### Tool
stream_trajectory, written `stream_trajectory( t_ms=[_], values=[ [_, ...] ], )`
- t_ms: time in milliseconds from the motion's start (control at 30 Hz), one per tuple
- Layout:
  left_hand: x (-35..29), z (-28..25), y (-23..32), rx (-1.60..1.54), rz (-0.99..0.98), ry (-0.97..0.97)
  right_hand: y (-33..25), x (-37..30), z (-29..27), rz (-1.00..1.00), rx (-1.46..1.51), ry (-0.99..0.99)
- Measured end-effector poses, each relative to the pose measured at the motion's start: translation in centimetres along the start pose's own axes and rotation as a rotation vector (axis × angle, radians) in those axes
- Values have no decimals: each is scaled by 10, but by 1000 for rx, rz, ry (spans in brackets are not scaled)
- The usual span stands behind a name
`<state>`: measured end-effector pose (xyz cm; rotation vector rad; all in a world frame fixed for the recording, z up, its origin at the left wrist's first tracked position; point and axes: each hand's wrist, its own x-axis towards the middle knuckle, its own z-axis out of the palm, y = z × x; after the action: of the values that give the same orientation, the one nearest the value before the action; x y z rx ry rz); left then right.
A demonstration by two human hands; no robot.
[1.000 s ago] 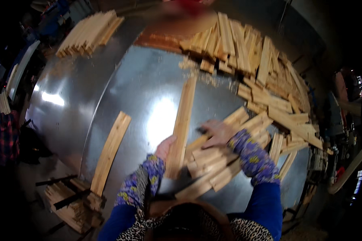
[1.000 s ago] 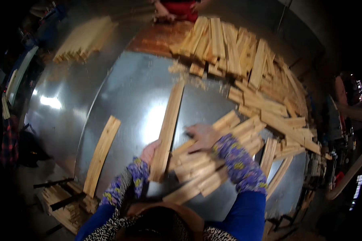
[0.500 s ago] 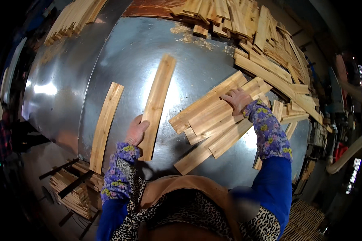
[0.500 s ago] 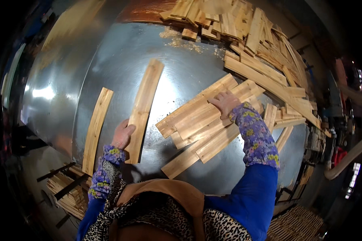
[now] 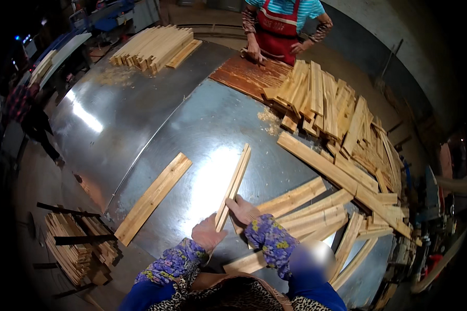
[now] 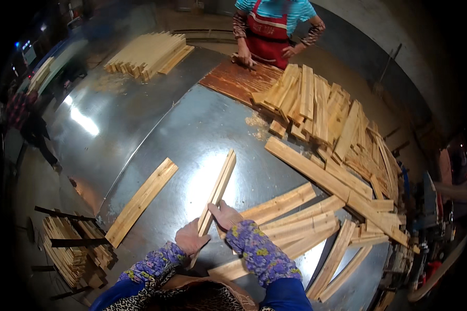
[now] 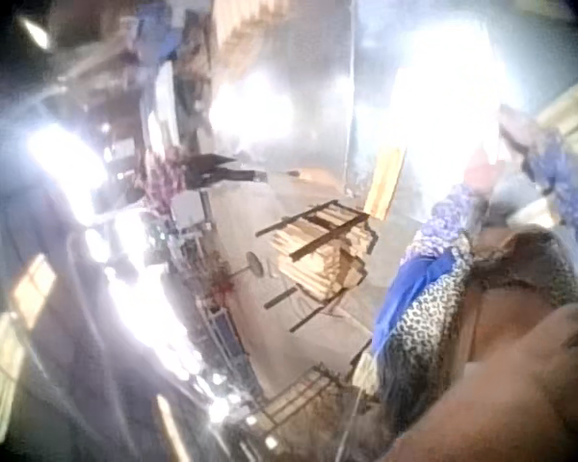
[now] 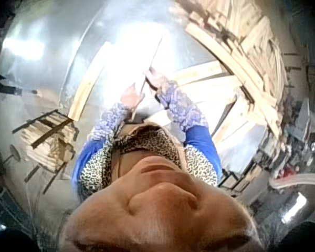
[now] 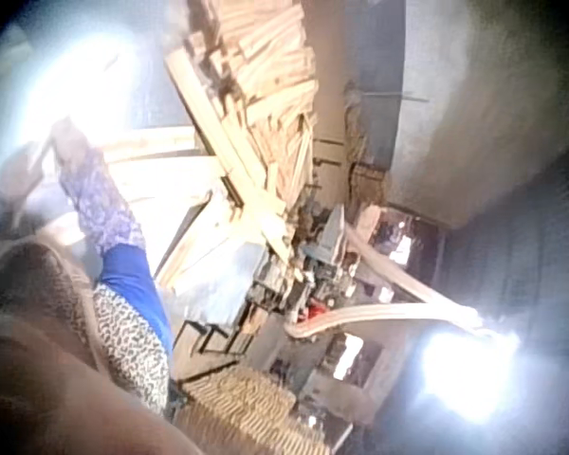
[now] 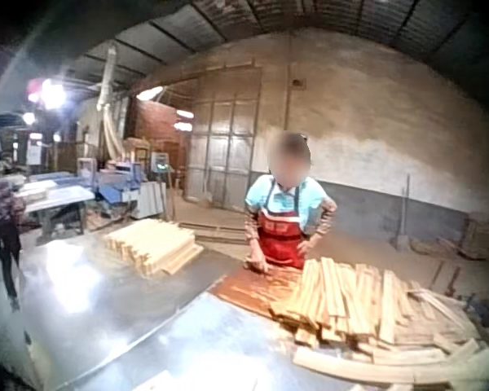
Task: The person sorts and stacks wooden planks on a metal table. They pick up planks from a pile, align them, and place them into neat stacks. Other workers are visible in the background performing similar tasks.
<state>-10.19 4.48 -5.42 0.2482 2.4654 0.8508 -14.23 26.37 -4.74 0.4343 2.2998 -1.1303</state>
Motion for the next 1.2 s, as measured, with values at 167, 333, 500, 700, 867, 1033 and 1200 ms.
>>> stream_trajectory(
  t_ms=[167, 333, 500, 700, 867, 1033, 1200],
  values=[
    [0, -13, 25, -4, -106, -65, 91, 31, -153, -136, -486, 573],
    [3, -22, 25, -40, -96, -96, 231, 64, -314, 275, -848, 598],
    [13, 33, -50, -137, -10, -37, 190, 81, -320, 191, -872, 458],
    [13, 32, -34, -91, 60, 103, 128, 62, -267, 22, -243, 312],
    [1, 6, 14, -13, -81, 67, 128, -1, -149, -26, 954, 140],
    [2, 5, -9, -91, -84, 35, 115, -48, -64, -55, 976, 212],
    [-24, -14, -50, -206, -71, 3, 41, -87, -22, 78, 1150, 133]
  ],
)
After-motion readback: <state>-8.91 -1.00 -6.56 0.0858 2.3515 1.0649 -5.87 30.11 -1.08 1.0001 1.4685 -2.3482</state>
